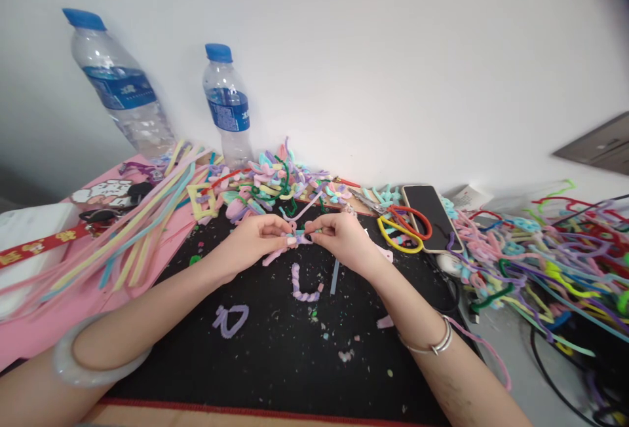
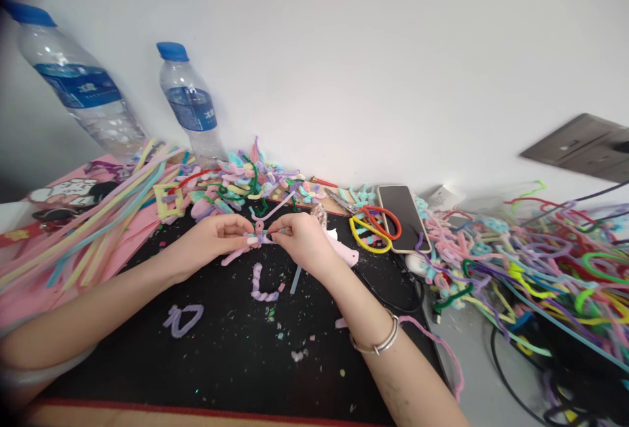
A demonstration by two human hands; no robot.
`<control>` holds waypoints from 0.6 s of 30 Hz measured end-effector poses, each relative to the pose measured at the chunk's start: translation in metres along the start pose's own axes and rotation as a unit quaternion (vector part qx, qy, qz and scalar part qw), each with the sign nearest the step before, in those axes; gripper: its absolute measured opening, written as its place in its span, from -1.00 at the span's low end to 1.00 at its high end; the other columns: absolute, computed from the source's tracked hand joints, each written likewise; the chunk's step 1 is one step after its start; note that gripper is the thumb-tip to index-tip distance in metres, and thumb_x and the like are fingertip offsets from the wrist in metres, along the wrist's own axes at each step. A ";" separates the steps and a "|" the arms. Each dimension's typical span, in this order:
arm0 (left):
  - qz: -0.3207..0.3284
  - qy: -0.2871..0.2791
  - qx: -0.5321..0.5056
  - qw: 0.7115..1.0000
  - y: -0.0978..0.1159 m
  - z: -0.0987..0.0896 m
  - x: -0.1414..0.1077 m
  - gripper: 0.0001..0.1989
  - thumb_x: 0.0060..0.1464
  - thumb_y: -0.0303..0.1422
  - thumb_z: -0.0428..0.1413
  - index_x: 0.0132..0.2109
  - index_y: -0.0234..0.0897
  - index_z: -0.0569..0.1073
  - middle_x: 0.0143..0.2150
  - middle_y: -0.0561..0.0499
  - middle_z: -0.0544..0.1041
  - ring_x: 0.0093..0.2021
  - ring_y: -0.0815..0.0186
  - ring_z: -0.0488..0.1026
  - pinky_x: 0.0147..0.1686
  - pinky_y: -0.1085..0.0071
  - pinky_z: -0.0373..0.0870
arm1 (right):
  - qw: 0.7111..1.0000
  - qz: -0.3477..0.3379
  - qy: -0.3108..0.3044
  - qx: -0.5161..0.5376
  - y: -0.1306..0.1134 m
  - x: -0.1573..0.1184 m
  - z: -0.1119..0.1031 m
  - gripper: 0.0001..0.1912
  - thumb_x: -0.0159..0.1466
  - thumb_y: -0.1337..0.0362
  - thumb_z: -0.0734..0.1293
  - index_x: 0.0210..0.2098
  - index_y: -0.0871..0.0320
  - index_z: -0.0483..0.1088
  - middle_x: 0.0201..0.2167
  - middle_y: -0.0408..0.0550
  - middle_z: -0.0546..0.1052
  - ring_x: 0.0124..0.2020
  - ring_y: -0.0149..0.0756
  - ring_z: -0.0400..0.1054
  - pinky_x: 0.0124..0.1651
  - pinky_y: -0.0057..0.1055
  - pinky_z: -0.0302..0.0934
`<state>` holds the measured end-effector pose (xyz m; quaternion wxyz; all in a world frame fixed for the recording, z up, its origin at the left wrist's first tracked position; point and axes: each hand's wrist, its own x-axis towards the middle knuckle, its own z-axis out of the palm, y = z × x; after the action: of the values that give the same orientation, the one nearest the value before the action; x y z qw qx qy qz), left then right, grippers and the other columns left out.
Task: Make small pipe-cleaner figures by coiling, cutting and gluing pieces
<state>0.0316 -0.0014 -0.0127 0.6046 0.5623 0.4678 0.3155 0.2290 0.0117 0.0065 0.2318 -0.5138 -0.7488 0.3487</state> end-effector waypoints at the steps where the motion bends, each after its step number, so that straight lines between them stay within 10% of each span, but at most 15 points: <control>1: -0.004 0.003 -0.002 1.000 0.000 0.001 0.000 -0.76 -0.04 -0.26 0.20 -0.25 -0.32 0.43 -0.39 0.01 0.54 -0.56 0.43 0.33 -0.61 0.53 0.16 | 1.000 0.002 -0.002 0.003 0.000 0.000 0.000 -0.83 0.09 0.42 0.30 -0.36 0.19 0.53 -0.39 -0.08 0.55 -0.51 -0.44 0.27 -0.43 -0.50 0.11; 18: -0.043 0.086 -0.135 0.986 0.001 0.012 -0.001 -0.77 -0.12 -0.35 0.29 -0.31 -0.32 0.42 -0.49 0.10 0.53 -0.43 0.42 0.47 -0.34 0.50 0.38 | 0.999 -0.041 0.012 0.016 -0.001 -0.001 0.002 -0.84 0.12 0.45 0.29 -0.39 0.19 0.52 -0.34 -0.08 0.59 -0.43 -0.39 0.41 -0.39 -0.51 0.20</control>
<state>0.0420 -0.0066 -0.0119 0.6452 0.4259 0.4949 0.3967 0.2277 0.0098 0.0062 0.2629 -0.4827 -0.7610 0.3447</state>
